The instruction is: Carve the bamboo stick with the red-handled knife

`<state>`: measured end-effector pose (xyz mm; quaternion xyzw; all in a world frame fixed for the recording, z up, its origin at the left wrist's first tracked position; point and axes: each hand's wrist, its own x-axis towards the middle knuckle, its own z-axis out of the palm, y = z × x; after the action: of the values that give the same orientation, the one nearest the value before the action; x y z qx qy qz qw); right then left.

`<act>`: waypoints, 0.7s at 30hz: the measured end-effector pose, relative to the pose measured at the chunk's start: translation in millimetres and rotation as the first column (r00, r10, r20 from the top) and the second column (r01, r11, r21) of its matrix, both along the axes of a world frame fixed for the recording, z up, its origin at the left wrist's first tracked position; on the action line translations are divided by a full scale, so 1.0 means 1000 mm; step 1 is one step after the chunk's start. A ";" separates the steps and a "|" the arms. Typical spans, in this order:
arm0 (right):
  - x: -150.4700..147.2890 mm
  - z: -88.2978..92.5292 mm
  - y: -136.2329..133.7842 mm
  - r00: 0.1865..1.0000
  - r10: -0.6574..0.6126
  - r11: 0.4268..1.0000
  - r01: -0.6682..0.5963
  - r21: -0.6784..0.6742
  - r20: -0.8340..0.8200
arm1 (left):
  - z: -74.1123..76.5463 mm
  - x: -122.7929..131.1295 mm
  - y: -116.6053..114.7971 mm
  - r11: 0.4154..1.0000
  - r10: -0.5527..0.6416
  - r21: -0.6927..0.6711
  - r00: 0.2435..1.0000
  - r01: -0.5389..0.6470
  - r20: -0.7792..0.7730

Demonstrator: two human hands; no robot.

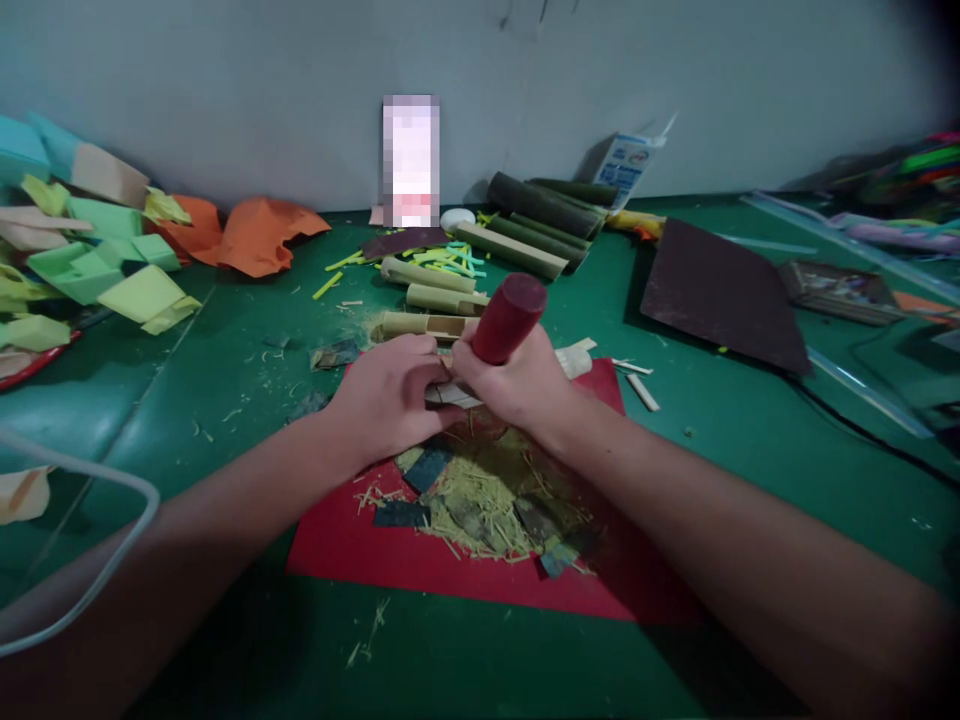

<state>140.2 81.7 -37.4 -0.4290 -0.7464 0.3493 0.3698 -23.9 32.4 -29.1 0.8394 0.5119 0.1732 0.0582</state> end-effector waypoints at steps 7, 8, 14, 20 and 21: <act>0.003 0.007 0.002 1.000 0.003 0.991 -0.007 -0.130 -0.027 | 0.000 0.004 -0.005 0.999 0.053 -0.001 0.998 -0.053 -0.023; 0.004 0.007 0.003 0.999 -0.012 0.991 0.008 -0.137 -0.031 | 0.000 0.004 -0.005 0.999 0.052 -0.006 0.998 -0.053 -0.028; 0.010 0.010 0.006 1.000 -0.008 0.991 0.010 -0.133 0.018 | -0.001 0.003 -0.004 0.999 0.042 -0.017 0.998 -0.043 -0.056; 0.018 0.023 0.004 0.999 0.047 0.997 -0.045 0.065 -0.025 | -0.009 0.002 -0.009 0.995 0.031 0.097 0.998 -0.026 -0.047; 0.019 0.026 0.004 0.998 0.055 0.991 -0.051 0.121 -0.034 | -0.009 0.002 -0.009 0.994 0.025 0.112 0.998 -0.019 -0.051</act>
<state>158.9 85.7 -11.2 -0.3794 -0.7702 0.3213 0.3995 -22.2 23.3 -38.4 0.8399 0.5119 0.1801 -0.0041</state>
